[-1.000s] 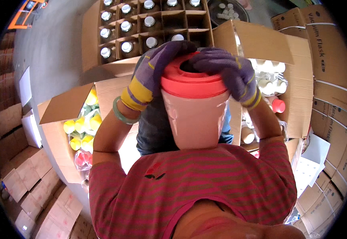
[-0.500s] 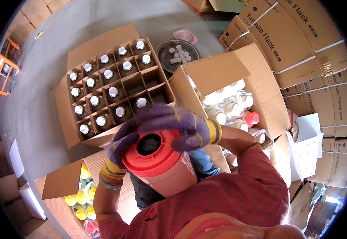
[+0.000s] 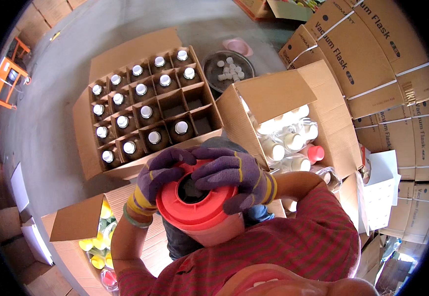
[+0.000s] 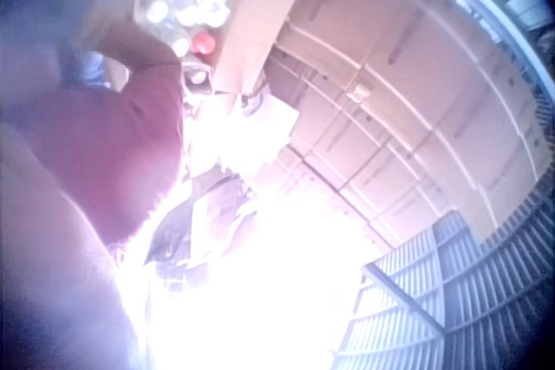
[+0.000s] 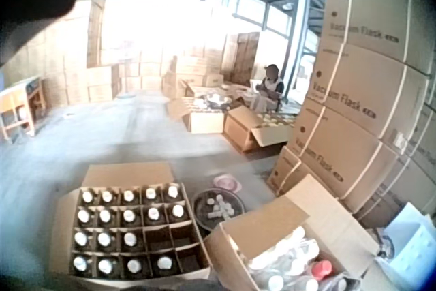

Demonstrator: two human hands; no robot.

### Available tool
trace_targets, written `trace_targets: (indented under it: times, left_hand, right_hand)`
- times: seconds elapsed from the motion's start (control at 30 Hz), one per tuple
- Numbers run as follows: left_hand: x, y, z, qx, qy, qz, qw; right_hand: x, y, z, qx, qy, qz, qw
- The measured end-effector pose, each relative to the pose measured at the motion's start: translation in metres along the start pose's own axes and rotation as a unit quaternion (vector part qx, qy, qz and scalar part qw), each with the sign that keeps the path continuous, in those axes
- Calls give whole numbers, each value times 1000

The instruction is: The person assembles vacuum flasks by hand, inserting stainless steel inner liners into plastic outer shells and securing red lids. They handle multiple flasks one at a time, removing protective plastic wraps and placing completed units into a cardboard box.

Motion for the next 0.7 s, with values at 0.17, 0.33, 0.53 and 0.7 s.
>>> trace_targets:
  times: [0.17, 0.33, 0.53, 0.7]
  left_hand:
    - [11, 9, 15, 45, -18, -61, 997]
    - [9, -3, 8, 2, -89, 21, 996]
    - [10, -19, -10, -78, -74, 2, 994]
    - [5, -20, -13, -100, -47, -139, 984]
  right_hand:
    - [4, -3, 3, -18, -12, -26, 999]
    - [-27, 6, -2, 22, 9, 65, 998]
    - [-62, 9, -1, 48, 94, 168, 980]
    - [-68, 17, 5, 54, 4, 233, 971]
Point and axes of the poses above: each hand's wrist, its own z-axis towards the middle knuckle, its own y-axis out of the back of the hand, x = y × z, the point moved 3 cm from there along z, towards the middle knuckle, and after that the axes turned 2 degrees about z, right-handed, at the moved point
